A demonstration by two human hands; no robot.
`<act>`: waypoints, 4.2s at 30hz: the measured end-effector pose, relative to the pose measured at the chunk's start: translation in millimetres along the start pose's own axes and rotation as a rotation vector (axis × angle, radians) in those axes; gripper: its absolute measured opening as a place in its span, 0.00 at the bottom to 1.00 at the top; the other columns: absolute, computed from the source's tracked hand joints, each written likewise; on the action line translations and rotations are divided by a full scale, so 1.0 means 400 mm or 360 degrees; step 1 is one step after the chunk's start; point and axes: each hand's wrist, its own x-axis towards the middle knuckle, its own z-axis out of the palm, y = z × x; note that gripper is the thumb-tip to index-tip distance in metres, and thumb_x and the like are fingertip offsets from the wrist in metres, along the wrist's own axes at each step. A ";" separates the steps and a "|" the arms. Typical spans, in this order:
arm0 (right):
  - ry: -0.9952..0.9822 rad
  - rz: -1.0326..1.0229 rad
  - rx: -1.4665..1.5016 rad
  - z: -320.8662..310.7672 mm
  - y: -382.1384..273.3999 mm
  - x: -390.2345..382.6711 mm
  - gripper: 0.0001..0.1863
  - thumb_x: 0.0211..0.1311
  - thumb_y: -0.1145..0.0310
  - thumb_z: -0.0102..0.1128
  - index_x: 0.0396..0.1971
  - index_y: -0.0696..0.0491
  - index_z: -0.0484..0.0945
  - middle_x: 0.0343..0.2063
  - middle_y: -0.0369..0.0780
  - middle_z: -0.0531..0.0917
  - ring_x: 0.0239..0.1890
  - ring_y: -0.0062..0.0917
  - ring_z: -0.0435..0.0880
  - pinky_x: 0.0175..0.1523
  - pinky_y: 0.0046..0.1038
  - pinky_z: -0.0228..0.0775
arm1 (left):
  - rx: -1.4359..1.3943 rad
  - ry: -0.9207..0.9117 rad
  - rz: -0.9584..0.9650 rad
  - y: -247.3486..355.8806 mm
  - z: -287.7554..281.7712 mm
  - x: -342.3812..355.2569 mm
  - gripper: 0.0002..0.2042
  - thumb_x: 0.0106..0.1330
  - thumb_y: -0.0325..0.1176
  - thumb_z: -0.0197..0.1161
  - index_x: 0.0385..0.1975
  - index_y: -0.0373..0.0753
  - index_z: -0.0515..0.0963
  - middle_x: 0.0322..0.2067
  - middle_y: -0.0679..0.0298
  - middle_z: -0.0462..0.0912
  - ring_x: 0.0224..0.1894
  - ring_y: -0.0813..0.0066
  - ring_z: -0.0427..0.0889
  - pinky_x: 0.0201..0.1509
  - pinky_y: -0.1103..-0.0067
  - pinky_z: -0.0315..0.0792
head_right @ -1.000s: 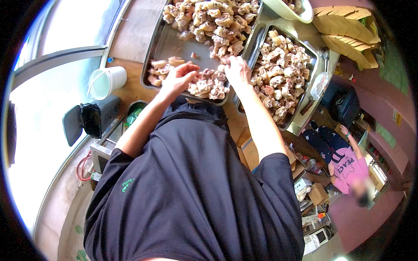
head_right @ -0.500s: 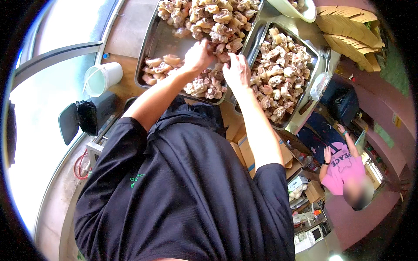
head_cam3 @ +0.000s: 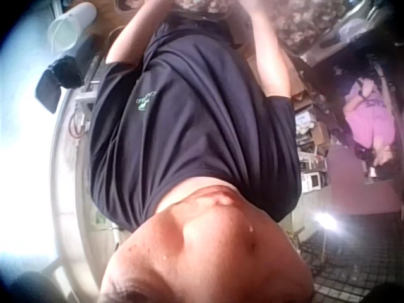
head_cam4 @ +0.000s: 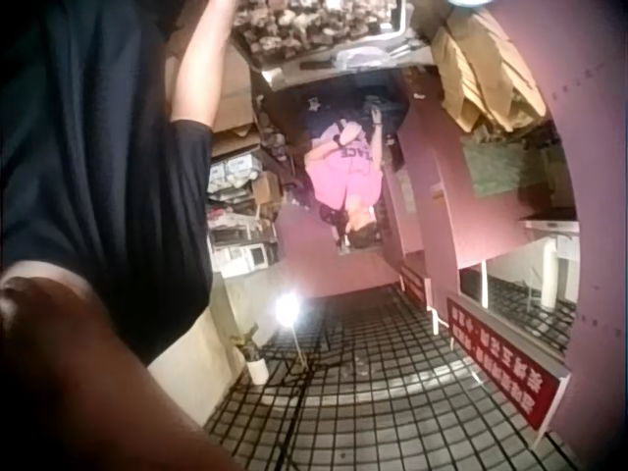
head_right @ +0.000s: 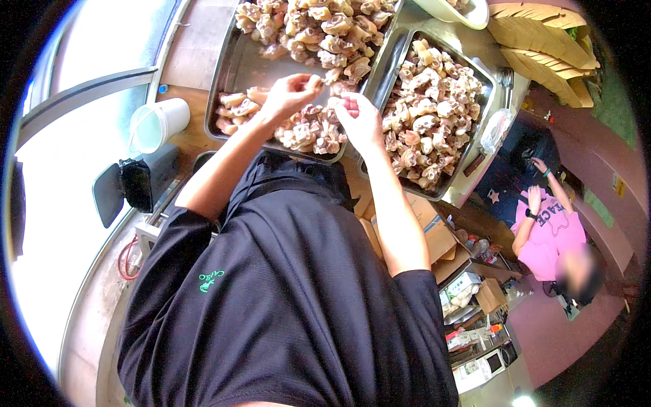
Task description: The person peels and cleans cooked meat from a tray by hand, placing the processed pieces into a separate bowl. They periodically move to a sink to rinse the meat under running water before returning to the tray to continue the process.
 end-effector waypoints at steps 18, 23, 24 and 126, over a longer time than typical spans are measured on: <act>-0.0651 -0.0231 0.0891 -0.033 -0.297 -0.033 0.22 0.66 0.72 0.70 0.57 0.58 0.76 0.46 0.37 0.85 0.49 0.18 0.83 0.57 0.21 0.75 | -0.1201 -0.0323 0.0473 0.194 -0.063 -0.294 0.23 0.65 0.32 0.73 0.57 0.36 0.73 0.49 0.63 0.82 0.48 0.79 0.82 0.50 0.79 0.79; -0.0646 -0.0249 0.0972 -0.031 -0.317 -0.037 0.23 0.65 0.70 0.71 0.58 0.58 0.75 0.48 0.37 0.84 0.46 0.16 0.82 0.51 0.18 0.75 | -0.1333 -0.0390 0.0506 0.184 -0.076 -0.304 0.24 0.66 0.33 0.72 0.60 0.36 0.73 0.51 0.62 0.83 0.51 0.75 0.83 0.53 0.75 0.79; -0.0642 -0.0247 0.0979 -0.032 -0.316 -0.037 0.24 0.65 0.70 0.71 0.58 0.59 0.75 0.48 0.37 0.84 0.46 0.16 0.82 0.50 0.18 0.75 | -0.1341 -0.0390 0.0502 0.185 -0.077 -0.307 0.23 0.66 0.33 0.72 0.60 0.35 0.74 0.51 0.61 0.83 0.51 0.74 0.83 0.53 0.75 0.79; -0.0291 -0.0239 0.0485 0.005 -0.466 -0.104 0.23 0.68 0.71 0.68 0.60 0.59 0.76 0.45 0.36 0.87 0.42 0.14 0.85 0.40 0.13 0.74 | -0.0534 0.0006 0.0937 0.202 -0.097 -0.315 0.28 0.67 0.31 0.71 0.66 0.40 0.71 0.41 0.68 0.80 0.36 0.85 0.80 0.40 0.84 0.79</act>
